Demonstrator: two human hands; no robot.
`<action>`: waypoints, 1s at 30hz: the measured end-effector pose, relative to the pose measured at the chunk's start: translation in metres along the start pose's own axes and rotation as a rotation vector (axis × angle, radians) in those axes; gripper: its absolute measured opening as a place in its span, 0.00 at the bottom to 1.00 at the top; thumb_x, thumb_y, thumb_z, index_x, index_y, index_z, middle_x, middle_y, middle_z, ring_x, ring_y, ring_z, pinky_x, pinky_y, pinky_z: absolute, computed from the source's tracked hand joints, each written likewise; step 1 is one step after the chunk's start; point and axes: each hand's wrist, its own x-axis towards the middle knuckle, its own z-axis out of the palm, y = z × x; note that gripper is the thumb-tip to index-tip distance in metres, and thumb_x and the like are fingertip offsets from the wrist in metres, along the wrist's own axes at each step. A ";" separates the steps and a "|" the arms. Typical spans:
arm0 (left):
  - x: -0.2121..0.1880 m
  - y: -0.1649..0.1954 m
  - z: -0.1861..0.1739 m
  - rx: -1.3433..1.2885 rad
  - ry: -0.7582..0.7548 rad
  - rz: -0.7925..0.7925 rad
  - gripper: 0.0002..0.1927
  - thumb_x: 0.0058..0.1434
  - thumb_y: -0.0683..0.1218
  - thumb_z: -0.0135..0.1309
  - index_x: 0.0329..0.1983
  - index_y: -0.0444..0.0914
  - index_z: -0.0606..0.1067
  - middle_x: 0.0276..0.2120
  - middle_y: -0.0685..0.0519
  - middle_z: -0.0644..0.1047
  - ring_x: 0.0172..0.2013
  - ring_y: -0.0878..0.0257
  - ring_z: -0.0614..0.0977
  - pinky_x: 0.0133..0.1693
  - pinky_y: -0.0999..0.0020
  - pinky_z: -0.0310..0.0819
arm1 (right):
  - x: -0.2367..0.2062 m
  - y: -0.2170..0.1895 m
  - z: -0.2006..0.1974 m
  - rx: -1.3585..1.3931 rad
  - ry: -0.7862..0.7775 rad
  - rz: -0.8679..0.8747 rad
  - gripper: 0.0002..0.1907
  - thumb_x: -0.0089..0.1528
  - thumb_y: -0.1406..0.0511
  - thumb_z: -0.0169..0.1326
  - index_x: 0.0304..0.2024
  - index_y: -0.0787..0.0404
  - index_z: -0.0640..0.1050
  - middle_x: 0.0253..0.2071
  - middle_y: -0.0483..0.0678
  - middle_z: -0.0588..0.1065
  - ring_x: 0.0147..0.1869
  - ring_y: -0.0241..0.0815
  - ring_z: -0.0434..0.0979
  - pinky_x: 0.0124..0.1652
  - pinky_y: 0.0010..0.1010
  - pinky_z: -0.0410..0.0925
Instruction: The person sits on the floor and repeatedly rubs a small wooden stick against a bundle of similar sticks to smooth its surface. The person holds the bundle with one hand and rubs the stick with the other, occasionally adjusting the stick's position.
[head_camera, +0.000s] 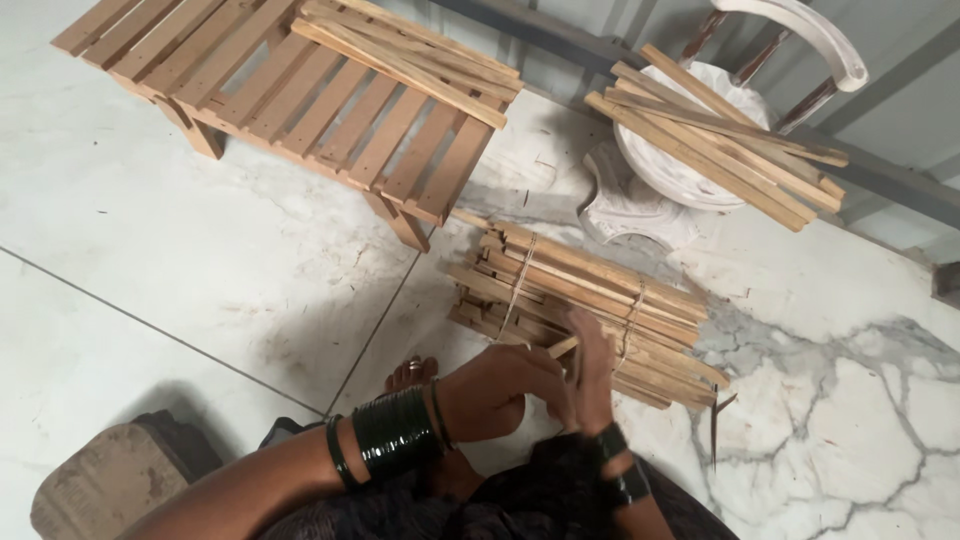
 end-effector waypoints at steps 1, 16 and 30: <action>0.001 0.000 -0.002 -0.024 0.014 0.000 0.28 0.42 0.26 0.36 0.37 0.39 0.80 0.36 0.50 0.82 0.42 0.54 0.84 0.46 0.60 0.81 | 0.005 0.012 0.006 0.015 -0.004 0.042 0.39 0.56 0.71 0.55 0.70 0.52 0.64 0.72 0.52 0.67 0.78 0.53 0.62 0.74 0.59 0.43; 0.009 0.018 -0.005 0.115 0.173 -0.020 0.50 0.42 0.27 0.37 0.75 0.39 0.60 0.73 0.41 0.62 0.76 0.45 0.58 0.74 0.52 0.51 | -0.014 -0.040 0.000 0.198 0.059 -0.154 0.34 0.58 0.75 0.46 0.69 0.64 0.62 0.71 0.64 0.61 0.80 0.63 0.51 0.74 0.64 0.40; 0.013 0.017 0.002 0.108 0.184 -0.063 0.42 0.49 0.28 0.38 0.71 0.37 0.65 0.68 0.42 0.69 0.71 0.46 0.67 0.71 0.54 0.62 | -0.021 -0.033 -0.001 0.402 0.005 -0.037 0.31 0.65 0.78 0.45 0.71 0.64 0.61 0.73 0.64 0.59 0.81 0.65 0.52 0.73 0.57 0.48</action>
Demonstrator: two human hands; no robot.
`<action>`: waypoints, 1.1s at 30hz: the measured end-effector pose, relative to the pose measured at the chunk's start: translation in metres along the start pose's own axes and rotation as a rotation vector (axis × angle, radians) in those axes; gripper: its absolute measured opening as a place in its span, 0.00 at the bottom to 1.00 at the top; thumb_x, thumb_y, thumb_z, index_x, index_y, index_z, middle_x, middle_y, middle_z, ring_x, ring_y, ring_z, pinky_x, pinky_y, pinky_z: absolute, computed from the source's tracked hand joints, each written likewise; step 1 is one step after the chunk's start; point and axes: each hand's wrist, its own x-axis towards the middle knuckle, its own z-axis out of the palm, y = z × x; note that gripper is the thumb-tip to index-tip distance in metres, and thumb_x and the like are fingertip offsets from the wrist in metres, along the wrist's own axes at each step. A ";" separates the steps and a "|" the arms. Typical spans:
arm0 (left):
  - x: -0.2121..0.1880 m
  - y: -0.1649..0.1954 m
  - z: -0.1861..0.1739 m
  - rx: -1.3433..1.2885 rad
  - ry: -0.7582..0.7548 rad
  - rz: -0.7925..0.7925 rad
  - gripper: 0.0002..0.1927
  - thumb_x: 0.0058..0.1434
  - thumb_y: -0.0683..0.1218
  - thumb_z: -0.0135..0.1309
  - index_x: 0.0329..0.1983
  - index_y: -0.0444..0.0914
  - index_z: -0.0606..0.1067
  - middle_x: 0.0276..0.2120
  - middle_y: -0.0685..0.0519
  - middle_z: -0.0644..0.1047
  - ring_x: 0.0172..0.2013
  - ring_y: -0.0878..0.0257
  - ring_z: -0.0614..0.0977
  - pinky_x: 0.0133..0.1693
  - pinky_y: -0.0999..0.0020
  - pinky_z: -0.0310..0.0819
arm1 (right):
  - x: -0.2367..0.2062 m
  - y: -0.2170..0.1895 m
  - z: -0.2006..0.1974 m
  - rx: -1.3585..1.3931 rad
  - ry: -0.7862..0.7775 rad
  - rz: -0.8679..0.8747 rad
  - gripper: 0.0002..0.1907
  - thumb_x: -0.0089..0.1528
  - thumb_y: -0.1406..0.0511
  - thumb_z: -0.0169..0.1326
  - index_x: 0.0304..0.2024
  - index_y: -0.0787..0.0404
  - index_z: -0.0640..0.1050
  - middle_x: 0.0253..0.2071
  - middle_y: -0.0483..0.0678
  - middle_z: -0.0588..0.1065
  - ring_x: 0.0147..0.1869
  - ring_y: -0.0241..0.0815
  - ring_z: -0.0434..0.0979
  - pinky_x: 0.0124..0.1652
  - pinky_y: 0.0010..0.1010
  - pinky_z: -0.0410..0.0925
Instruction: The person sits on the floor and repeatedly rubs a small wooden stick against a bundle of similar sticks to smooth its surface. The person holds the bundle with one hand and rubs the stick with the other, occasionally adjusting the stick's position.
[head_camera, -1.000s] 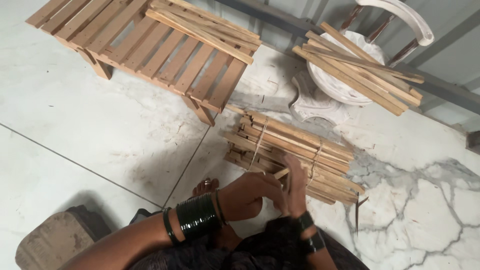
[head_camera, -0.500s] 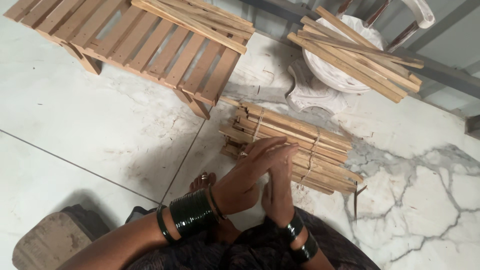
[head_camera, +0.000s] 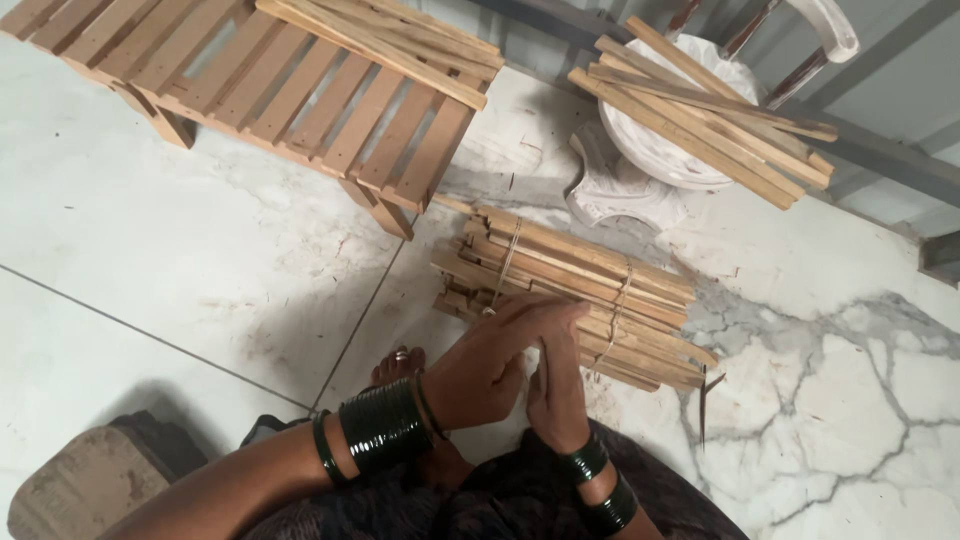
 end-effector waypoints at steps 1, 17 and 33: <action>0.001 -0.001 0.001 0.012 -0.015 -0.003 0.40 0.51 0.28 0.39 0.70 0.37 0.66 0.68 0.41 0.68 0.70 0.45 0.67 0.69 0.54 0.62 | 0.000 0.001 0.002 -0.066 0.013 -0.024 0.32 0.62 0.79 0.44 0.71 0.64 0.61 0.72 0.64 0.60 0.80 0.65 0.51 0.73 0.58 0.47; 0.012 0.007 0.015 0.263 0.110 0.076 0.27 0.64 0.36 0.49 0.68 0.38 0.68 0.65 0.41 0.69 0.69 0.44 0.66 0.65 0.53 0.65 | 0.012 -0.055 0.003 0.563 0.040 0.213 0.27 0.69 0.77 0.39 0.72 0.67 0.57 0.69 0.65 0.63 0.74 0.59 0.62 0.69 0.40 0.58; 0.014 0.007 0.009 0.243 0.213 0.046 0.27 0.65 0.33 0.46 0.67 0.39 0.70 0.63 0.46 0.74 0.66 0.48 0.72 0.66 0.55 0.66 | 0.021 0.083 0.000 -0.375 -0.017 0.281 0.44 0.51 0.80 0.46 0.72 0.59 0.60 0.72 0.55 0.62 0.77 0.54 0.57 0.70 0.64 0.39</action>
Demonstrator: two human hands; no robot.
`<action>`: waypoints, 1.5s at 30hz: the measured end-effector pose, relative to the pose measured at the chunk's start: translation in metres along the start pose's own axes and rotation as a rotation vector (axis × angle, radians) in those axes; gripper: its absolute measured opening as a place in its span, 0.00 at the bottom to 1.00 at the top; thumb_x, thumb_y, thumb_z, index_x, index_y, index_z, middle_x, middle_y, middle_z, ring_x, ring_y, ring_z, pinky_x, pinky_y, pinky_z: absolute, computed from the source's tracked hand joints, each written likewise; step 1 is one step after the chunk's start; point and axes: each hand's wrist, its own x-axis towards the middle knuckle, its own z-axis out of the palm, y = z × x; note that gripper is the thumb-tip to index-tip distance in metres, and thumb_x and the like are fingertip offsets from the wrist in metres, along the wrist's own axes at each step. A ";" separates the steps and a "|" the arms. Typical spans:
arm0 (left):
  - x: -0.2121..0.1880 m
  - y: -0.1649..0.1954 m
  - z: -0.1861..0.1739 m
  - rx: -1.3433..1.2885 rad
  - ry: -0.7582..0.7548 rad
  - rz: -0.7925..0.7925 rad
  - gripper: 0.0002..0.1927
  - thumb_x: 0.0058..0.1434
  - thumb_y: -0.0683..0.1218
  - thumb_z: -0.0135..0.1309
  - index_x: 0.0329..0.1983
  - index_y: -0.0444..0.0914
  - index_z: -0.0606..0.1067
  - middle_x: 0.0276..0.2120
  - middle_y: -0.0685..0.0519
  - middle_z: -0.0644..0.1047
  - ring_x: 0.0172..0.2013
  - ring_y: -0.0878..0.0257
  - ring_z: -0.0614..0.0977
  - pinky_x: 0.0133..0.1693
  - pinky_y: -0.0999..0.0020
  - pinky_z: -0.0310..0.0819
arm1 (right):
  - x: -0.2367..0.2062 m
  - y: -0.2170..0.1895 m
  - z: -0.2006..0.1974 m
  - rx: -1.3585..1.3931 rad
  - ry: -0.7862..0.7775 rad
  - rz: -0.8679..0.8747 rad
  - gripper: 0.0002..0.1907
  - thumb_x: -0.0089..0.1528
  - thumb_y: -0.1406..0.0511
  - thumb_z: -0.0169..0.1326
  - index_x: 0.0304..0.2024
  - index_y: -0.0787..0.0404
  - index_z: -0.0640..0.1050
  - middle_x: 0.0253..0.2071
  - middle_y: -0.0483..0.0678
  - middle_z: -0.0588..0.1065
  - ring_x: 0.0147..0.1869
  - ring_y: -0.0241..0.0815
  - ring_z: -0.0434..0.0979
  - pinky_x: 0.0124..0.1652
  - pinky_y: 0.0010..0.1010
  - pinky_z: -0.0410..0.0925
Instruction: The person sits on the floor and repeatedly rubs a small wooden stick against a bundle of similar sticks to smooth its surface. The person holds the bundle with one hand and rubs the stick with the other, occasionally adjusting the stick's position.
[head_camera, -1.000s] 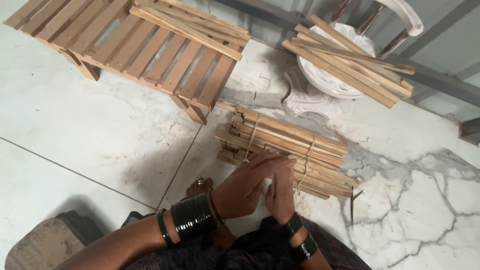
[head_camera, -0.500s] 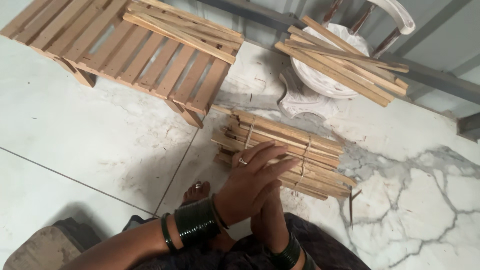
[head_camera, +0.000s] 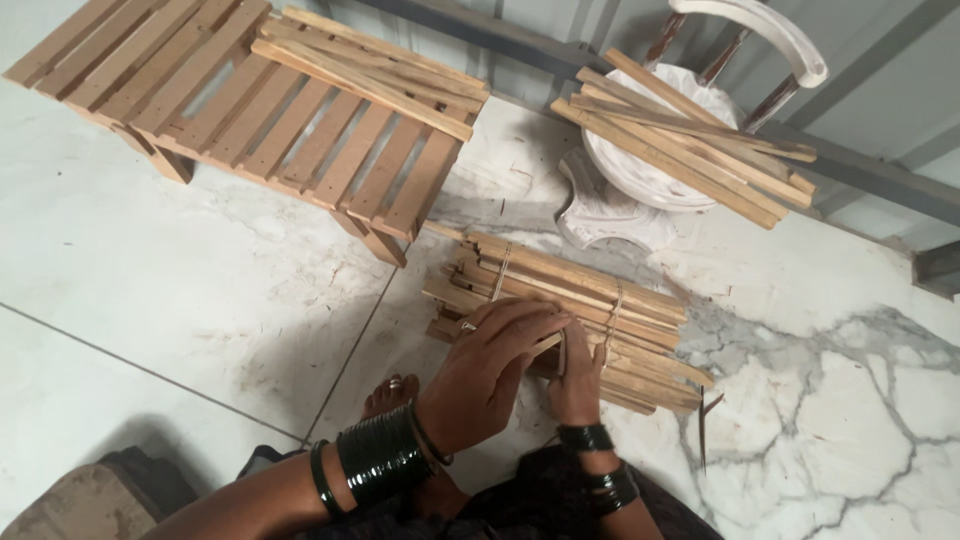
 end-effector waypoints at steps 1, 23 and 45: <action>-0.001 0.001 -0.002 -0.028 -0.014 0.012 0.28 0.63 0.32 0.46 0.68 0.39 0.70 0.64 0.46 0.73 0.67 0.47 0.71 0.67 0.55 0.66 | -0.002 0.001 0.001 -0.048 0.053 -0.081 0.42 0.54 0.78 0.47 0.72 0.60 0.59 0.73 0.56 0.61 0.78 0.55 0.57 0.71 0.65 0.40; -0.007 -0.001 0.001 -0.237 -0.279 0.019 0.40 0.44 0.27 0.36 0.64 0.36 0.71 0.65 0.43 0.69 0.67 0.43 0.69 0.68 0.53 0.64 | 0.014 0.006 -0.012 -0.137 -0.003 -0.142 0.23 0.70 0.63 0.57 0.68 0.51 0.69 0.76 0.59 0.64 0.79 0.56 0.60 0.71 0.51 0.54; -0.013 -0.013 -0.006 -0.353 -0.112 -0.083 0.36 0.50 0.25 0.36 0.60 0.39 0.75 0.56 0.45 0.78 0.58 0.51 0.81 0.62 0.60 0.74 | 0.014 0.001 -0.018 0.013 0.007 -0.096 0.36 0.59 0.77 0.42 0.72 0.63 0.63 0.70 0.65 0.65 0.72 0.64 0.64 0.66 0.50 0.57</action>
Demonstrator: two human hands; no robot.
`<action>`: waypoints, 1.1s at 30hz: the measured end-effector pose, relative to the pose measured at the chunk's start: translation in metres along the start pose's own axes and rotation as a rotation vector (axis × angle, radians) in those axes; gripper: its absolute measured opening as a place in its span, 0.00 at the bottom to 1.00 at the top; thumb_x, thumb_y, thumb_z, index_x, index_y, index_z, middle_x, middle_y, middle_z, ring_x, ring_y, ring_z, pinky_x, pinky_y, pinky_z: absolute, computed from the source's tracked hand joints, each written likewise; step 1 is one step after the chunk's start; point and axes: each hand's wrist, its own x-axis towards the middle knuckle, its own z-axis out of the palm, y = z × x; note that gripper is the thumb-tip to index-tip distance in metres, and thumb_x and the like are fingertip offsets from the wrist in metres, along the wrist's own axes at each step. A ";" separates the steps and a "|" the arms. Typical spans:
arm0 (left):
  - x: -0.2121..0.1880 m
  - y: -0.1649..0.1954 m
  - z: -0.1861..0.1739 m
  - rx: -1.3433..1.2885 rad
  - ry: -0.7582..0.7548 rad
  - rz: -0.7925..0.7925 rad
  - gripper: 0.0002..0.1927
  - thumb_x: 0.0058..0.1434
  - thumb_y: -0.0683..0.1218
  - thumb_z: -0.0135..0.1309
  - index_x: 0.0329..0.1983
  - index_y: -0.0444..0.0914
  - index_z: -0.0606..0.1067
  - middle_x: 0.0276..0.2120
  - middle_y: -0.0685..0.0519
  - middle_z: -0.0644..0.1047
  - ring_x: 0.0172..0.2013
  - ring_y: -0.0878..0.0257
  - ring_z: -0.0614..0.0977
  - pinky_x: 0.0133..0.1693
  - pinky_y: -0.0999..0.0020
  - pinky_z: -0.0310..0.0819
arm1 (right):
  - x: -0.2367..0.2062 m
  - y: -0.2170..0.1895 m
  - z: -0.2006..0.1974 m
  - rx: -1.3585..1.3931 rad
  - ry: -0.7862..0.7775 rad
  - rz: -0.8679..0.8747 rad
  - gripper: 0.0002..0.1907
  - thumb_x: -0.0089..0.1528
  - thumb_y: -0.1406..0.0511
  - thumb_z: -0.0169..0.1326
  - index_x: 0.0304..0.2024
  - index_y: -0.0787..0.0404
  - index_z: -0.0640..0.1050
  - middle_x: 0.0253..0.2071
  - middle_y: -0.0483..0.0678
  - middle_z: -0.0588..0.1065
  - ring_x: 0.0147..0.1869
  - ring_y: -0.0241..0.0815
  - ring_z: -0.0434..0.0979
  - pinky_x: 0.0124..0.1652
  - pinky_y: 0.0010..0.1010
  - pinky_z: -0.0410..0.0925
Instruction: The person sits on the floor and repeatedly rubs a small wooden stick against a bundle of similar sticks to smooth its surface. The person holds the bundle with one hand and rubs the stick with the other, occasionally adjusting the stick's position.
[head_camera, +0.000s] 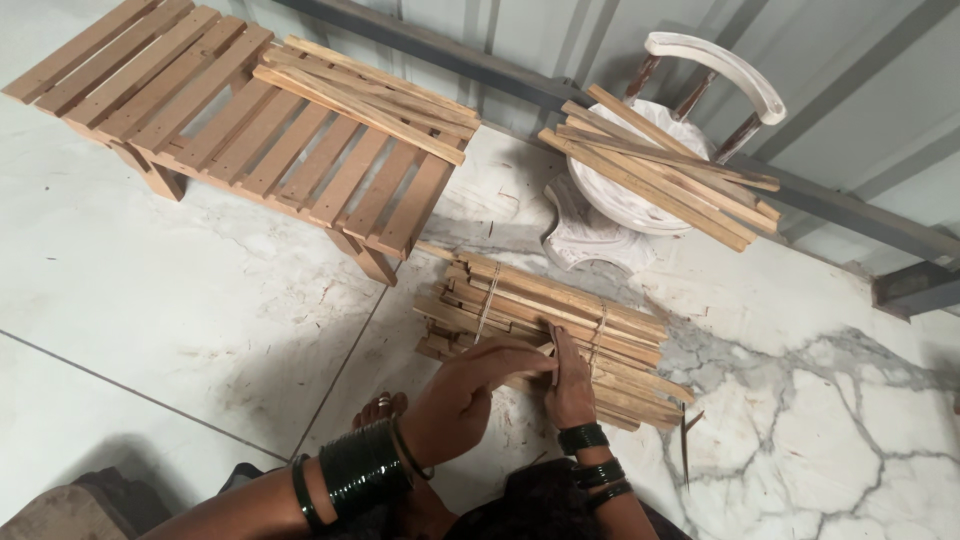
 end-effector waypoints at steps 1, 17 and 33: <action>0.001 -0.001 -0.001 0.002 0.015 0.022 0.34 0.53 0.25 0.37 0.60 0.39 0.76 0.56 0.45 0.78 0.58 0.52 0.81 0.61 0.61 0.75 | 0.001 0.000 0.000 0.012 0.010 -0.011 0.34 0.61 0.77 0.42 0.72 0.63 0.62 0.70 0.65 0.65 0.72 0.64 0.64 0.67 0.50 0.57; 0.001 0.002 0.026 0.583 -0.706 0.555 0.27 0.69 0.46 0.53 0.71 0.47 0.65 0.37 0.54 0.77 0.40 0.56 0.81 0.41 0.55 0.76 | 0.009 -0.021 -0.021 -0.006 -0.072 0.007 0.44 0.53 0.78 0.53 0.73 0.55 0.62 0.69 0.62 0.67 0.74 0.63 0.62 0.66 0.48 0.59; -0.019 -0.017 -0.013 0.890 -0.274 -0.065 0.15 0.61 0.59 0.61 0.30 0.43 0.80 0.36 0.57 0.81 0.31 0.55 0.83 0.28 0.57 0.75 | -0.017 -0.036 0.004 -0.064 -0.090 0.050 0.46 0.53 0.82 0.48 0.74 0.52 0.60 0.74 0.54 0.63 0.78 0.55 0.57 0.68 0.62 0.47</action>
